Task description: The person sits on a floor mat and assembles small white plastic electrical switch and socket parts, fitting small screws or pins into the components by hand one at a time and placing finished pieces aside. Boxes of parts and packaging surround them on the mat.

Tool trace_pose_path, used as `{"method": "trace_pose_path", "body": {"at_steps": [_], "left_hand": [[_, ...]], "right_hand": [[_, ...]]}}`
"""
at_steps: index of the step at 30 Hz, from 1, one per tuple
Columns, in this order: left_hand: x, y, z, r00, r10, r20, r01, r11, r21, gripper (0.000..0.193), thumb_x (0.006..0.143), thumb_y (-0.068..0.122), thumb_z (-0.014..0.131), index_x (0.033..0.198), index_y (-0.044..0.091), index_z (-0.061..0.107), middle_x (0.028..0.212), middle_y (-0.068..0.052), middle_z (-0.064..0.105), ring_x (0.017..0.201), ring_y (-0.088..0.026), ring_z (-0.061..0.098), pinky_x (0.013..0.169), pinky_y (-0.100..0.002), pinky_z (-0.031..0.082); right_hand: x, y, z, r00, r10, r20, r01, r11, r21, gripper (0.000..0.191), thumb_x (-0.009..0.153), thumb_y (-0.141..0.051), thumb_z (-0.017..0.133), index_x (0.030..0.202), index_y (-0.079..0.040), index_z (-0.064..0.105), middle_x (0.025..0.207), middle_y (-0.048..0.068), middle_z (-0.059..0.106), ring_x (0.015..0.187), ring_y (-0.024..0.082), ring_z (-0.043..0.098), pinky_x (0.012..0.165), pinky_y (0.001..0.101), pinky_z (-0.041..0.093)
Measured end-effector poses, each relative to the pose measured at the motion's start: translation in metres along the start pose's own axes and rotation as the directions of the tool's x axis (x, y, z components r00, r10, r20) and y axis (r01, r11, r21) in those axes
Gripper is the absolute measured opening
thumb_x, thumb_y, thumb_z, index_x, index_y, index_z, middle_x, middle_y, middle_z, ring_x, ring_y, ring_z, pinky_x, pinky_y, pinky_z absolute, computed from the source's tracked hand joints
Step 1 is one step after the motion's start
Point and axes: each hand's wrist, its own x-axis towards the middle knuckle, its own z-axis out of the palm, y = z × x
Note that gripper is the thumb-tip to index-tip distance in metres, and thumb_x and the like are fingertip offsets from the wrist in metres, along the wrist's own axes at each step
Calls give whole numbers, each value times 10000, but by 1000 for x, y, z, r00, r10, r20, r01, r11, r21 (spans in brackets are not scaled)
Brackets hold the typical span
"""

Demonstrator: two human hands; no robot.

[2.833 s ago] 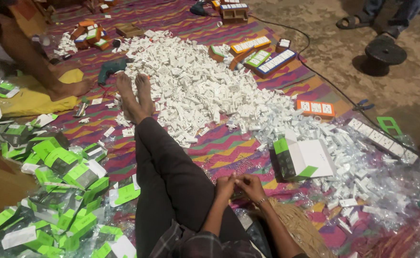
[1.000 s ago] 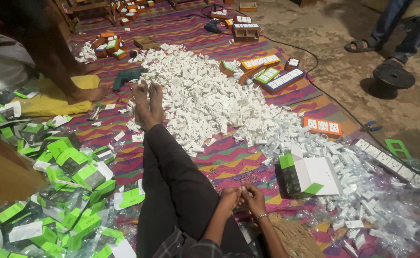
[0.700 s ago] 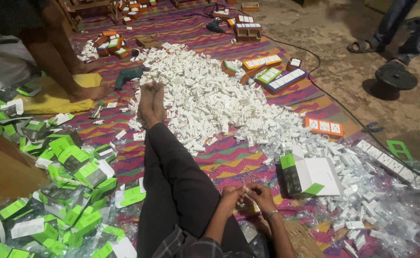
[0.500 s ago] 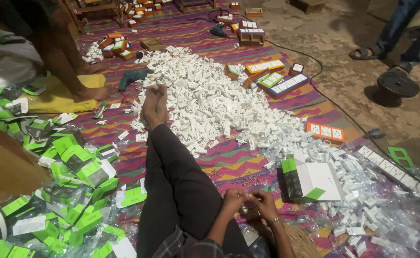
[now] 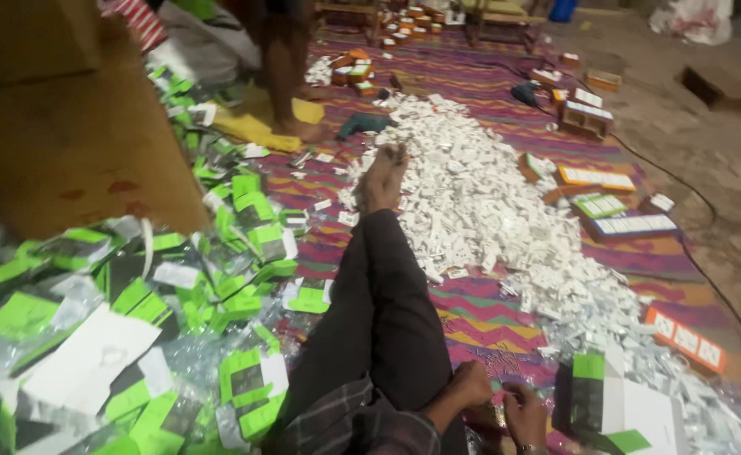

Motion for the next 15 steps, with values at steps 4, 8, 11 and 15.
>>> {"method": "trace_pose_path", "body": {"at_steps": [4,8,11,15], "left_hand": [[-6,-1,0,987,-156,33,159,980,-116,352,720,244,828,913,-36,734,968,-287,702,970,-408,714,828,-466,586],[-5,1,-2,998,-54,-11,54,997,-48,273,829,250,730,906,-10,768,959,-283,717,959,-409,724,827,-478,582],[-6,2,-4,997,-76,2,76,994,-72,287,825,271,737,891,-7,764,940,-281,713,951,-406,725,823,-480,580],[-9,4,-4,997,-80,-20,76,986,-150,333,872,317,722,887,-14,755,931,-286,706,940,-418,720,820,-493,573]], "right_hand": [[3,0,14,984,34,174,-49,995,85,284,859,-110,610,1020,42,788,857,175,829,759,229,795,737,370,610],[0,2,19,974,214,73,-225,876,427,297,921,-125,540,1047,46,747,853,147,774,740,244,744,644,374,591],[-1,3,21,926,367,87,-367,823,435,308,994,-189,548,1028,64,720,826,147,741,690,250,695,609,368,547],[-1,6,22,943,324,79,-333,919,210,391,1052,-218,606,913,123,739,736,210,707,623,246,623,575,387,489]]}}
